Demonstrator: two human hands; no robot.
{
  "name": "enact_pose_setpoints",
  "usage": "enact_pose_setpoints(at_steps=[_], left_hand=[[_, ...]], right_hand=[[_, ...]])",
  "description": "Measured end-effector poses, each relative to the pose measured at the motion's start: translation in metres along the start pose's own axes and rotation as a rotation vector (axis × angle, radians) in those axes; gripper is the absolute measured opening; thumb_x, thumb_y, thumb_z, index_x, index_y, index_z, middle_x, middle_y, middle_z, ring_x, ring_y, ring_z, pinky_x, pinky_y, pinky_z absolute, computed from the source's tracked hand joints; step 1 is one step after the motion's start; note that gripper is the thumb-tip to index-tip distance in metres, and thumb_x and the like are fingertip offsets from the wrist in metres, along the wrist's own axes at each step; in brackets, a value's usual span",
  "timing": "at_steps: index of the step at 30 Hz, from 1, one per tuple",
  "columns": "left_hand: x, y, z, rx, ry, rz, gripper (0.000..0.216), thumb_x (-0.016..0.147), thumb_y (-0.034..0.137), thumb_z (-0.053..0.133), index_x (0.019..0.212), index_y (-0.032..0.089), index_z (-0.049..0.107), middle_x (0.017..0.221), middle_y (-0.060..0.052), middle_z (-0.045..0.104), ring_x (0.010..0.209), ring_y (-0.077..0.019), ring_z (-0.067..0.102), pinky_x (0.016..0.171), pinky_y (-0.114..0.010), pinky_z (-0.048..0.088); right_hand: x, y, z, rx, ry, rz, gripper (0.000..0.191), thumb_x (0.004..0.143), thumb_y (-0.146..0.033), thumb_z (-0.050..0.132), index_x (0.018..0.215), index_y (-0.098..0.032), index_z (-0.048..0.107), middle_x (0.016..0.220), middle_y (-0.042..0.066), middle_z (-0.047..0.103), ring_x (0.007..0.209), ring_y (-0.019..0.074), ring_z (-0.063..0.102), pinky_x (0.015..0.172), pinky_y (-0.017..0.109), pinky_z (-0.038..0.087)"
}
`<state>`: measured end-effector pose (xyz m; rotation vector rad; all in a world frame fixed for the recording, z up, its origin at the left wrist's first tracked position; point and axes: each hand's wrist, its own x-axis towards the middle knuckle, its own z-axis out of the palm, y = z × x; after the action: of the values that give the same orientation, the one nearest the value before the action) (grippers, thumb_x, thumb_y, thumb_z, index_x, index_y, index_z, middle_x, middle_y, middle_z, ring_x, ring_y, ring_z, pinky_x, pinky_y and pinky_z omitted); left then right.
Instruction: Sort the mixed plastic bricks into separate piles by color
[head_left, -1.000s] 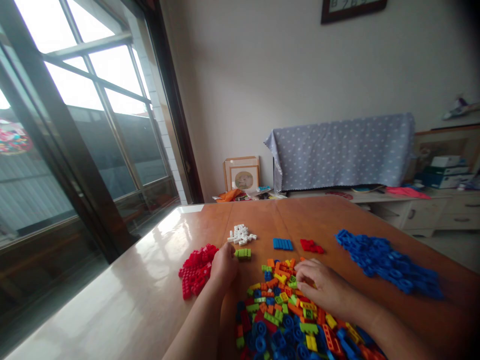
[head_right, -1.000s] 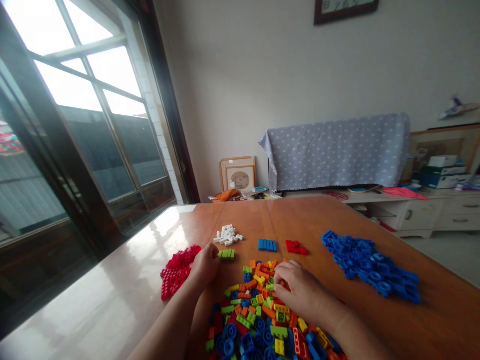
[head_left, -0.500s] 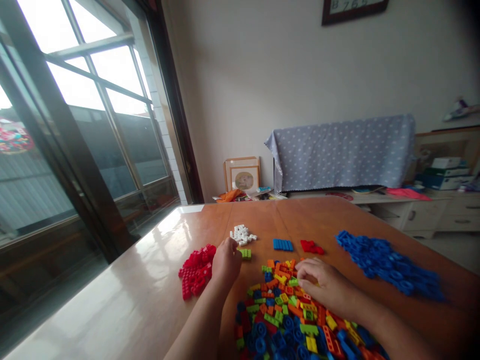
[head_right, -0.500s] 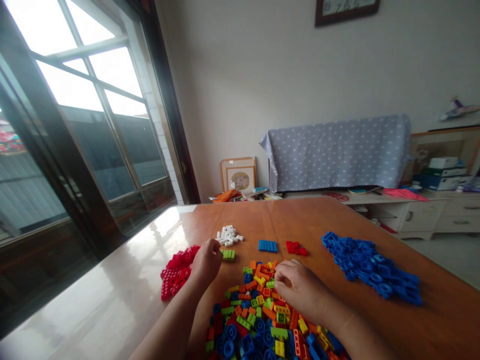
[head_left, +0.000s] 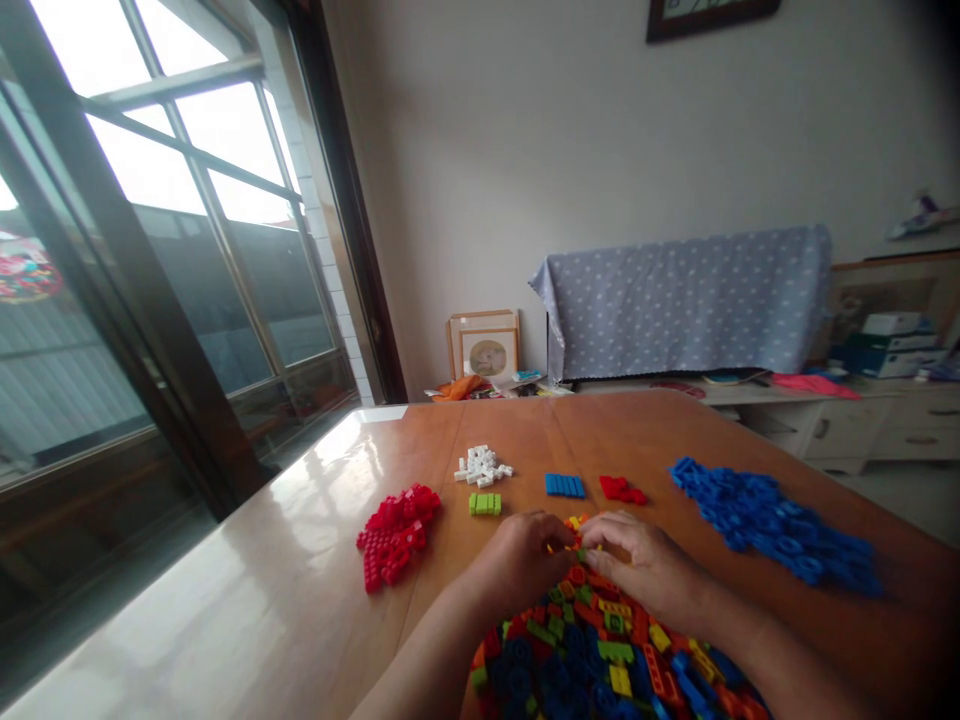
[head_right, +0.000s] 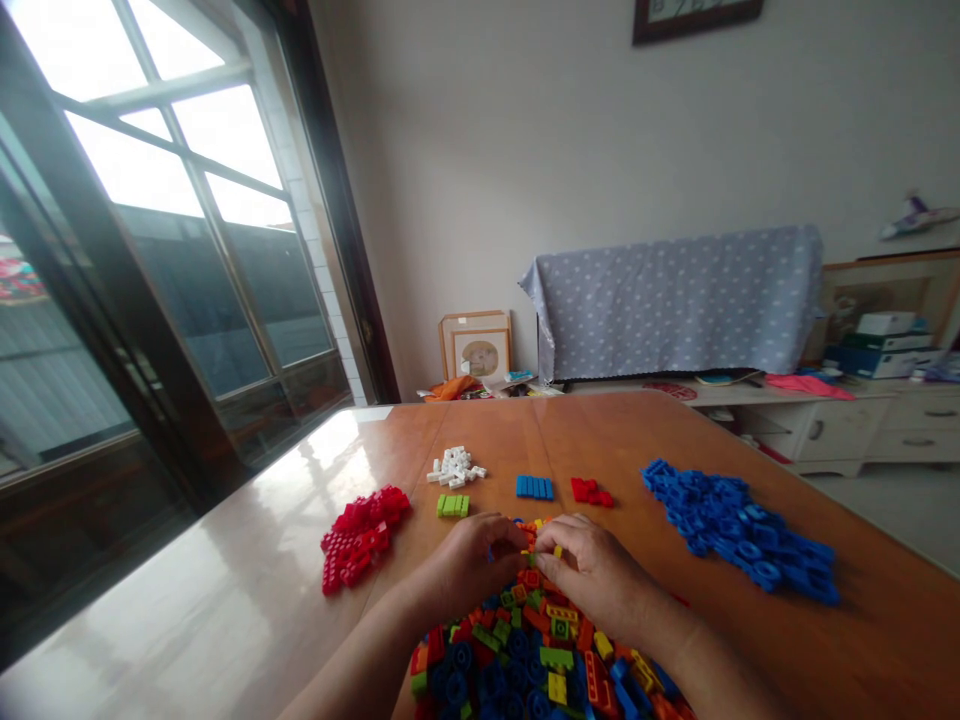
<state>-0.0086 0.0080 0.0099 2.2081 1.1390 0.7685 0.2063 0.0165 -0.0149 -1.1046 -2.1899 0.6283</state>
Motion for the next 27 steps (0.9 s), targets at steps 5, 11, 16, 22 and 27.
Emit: enact_pose_setpoints(at_steps=[5,11,16,22,27], left_hand=[[0.001,-0.002,-0.002,0.041,-0.026,-0.022,0.017,0.077,0.016,0.057,0.086,0.017,0.072,0.083,-0.003,0.069,0.074,-0.0135,0.060,0.065,-0.020,0.042],[0.001,-0.034,-0.019,0.196,0.165,-0.171,0.014,0.078,0.017,0.057,0.082,0.017,0.070,0.085,-0.003,0.069,0.075,-0.0143,0.059,0.063,-0.021,0.039],[-0.002,-0.070,-0.037,0.346,0.382,-0.348,0.007,0.077,0.017,0.059,0.077,0.019,0.066,0.078,-0.001,0.065,0.071,-0.0131,0.055,0.061,-0.022,0.033],[-0.006,-0.094,-0.044,0.376,0.400,-0.487,0.005,0.076,0.017,0.060,0.074,0.019,0.065,0.071,0.000,0.063,0.066,-0.0126,0.052,0.056,-0.023,0.026],[-0.005,-0.096,-0.042,0.369,0.375,-0.480,0.010,0.074,0.013,0.060,0.077,0.019,0.067,0.074,0.000,0.065,0.069,-0.0132,0.054,0.058,-0.023,0.028]], right_hand=[[0.000,0.002,0.001,-0.003,0.008,0.020,0.017,0.089,-0.035,0.058,0.097,-0.026,0.070,0.101,0.003,0.070,0.098,0.0220,0.063,0.088,0.033,0.048],[-0.002,0.004,-0.003,-0.070,0.032,0.044,0.025,0.089,-0.042,0.058,0.103,-0.025,0.070,0.108,0.006,0.070,0.105,0.0241,0.062,0.093,0.037,0.046],[-0.001,0.011,-0.001,-0.100,0.018,0.032,0.025,0.089,-0.042,0.057,0.102,-0.025,0.070,0.106,0.006,0.070,0.103,0.0247,0.062,0.093,0.038,0.046],[-0.002,0.013,-0.001,-0.119,0.023,0.045,0.024,0.089,-0.041,0.057,0.103,-0.025,0.070,0.107,0.006,0.069,0.105,0.0246,0.061,0.094,0.038,0.045],[-0.002,0.012,-0.001,-0.133,0.012,0.052,0.023,0.090,-0.039,0.057,0.102,-0.025,0.069,0.107,0.005,0.069,0.105,0.0238,0.060,0.093,0.037,0.045]])
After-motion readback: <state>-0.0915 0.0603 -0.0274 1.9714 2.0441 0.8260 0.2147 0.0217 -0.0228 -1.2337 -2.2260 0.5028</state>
